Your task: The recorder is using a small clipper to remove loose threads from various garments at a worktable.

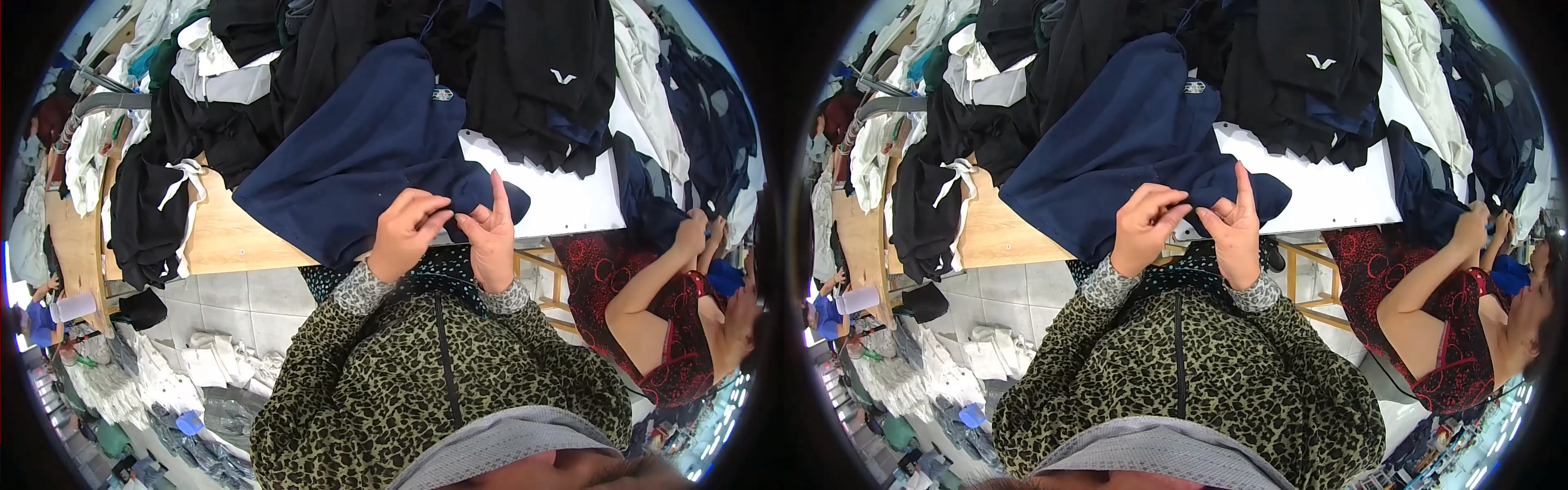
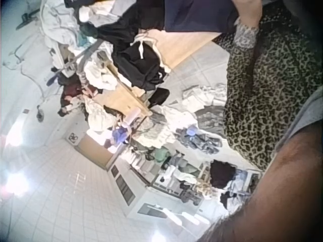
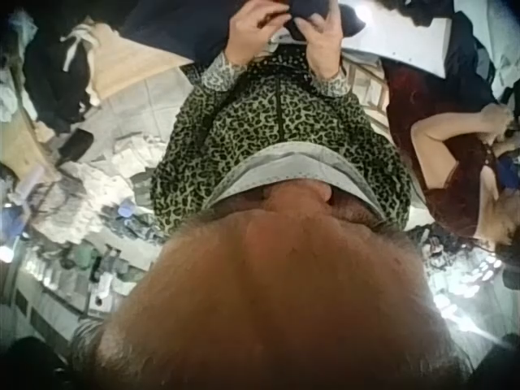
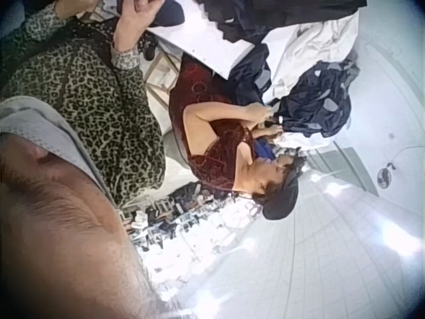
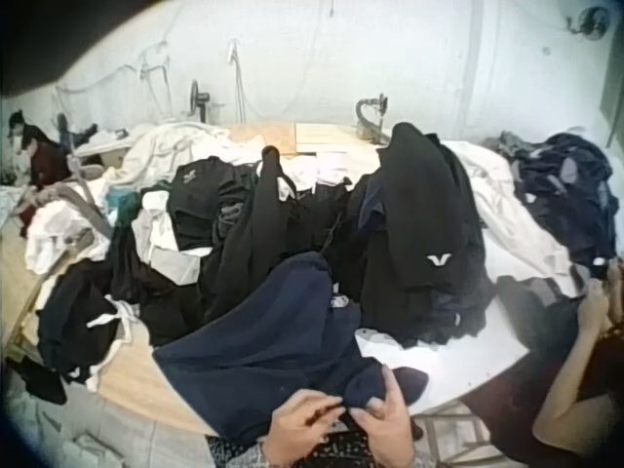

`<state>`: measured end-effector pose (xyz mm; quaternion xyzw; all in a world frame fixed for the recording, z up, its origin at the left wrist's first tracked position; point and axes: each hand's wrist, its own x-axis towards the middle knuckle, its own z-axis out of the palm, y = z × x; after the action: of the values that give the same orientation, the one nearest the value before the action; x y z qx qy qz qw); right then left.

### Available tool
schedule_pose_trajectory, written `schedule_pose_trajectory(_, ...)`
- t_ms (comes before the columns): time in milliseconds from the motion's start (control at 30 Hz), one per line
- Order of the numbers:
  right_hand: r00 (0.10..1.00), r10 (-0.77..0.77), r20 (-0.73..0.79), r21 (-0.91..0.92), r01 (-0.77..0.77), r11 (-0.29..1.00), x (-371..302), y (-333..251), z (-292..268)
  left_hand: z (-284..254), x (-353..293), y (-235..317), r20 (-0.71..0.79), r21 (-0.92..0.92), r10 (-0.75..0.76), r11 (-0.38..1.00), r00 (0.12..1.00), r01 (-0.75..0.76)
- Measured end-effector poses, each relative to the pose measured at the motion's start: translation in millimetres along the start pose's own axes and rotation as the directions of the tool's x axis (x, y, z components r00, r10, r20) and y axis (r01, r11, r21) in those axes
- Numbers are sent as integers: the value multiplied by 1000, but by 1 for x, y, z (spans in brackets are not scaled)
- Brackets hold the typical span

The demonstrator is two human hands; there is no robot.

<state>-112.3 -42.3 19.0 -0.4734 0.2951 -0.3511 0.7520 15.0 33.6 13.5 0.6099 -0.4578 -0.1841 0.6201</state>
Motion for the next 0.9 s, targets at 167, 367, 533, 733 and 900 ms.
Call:
schedule_pose_trajectory(167, 999, 47, -12, -56, -47, 997, -2, -8, 13, 6, -1, -8, -8, 195, 191, 963, 982, -186)
schedule_pose_trajectory(367, 999, 29, 33, -62, -27, 998, 0, -2, 3, 2, 2, -10, 78, -368, -278, 884, 957, 287)
schedule_pose_trajectory(533, 1000, -10, -23, -62, 8, 998, 0, -2, 5, -8, 4, -7, 176, -512, -510, 682, 842, 521)
schedule_pose_trajectory(733, 999, -32, -11, -88, 31, 996, -2, -5, 9, 3, 1, -3, 26, -159, -217, 963, 976, 219)
schedule_pose_trajectory(900, 1000, -19, 1, -94, 19, 995, -4, -4, 4, 0, 2, -9, 207, -454, -446, 745, 871, 489)
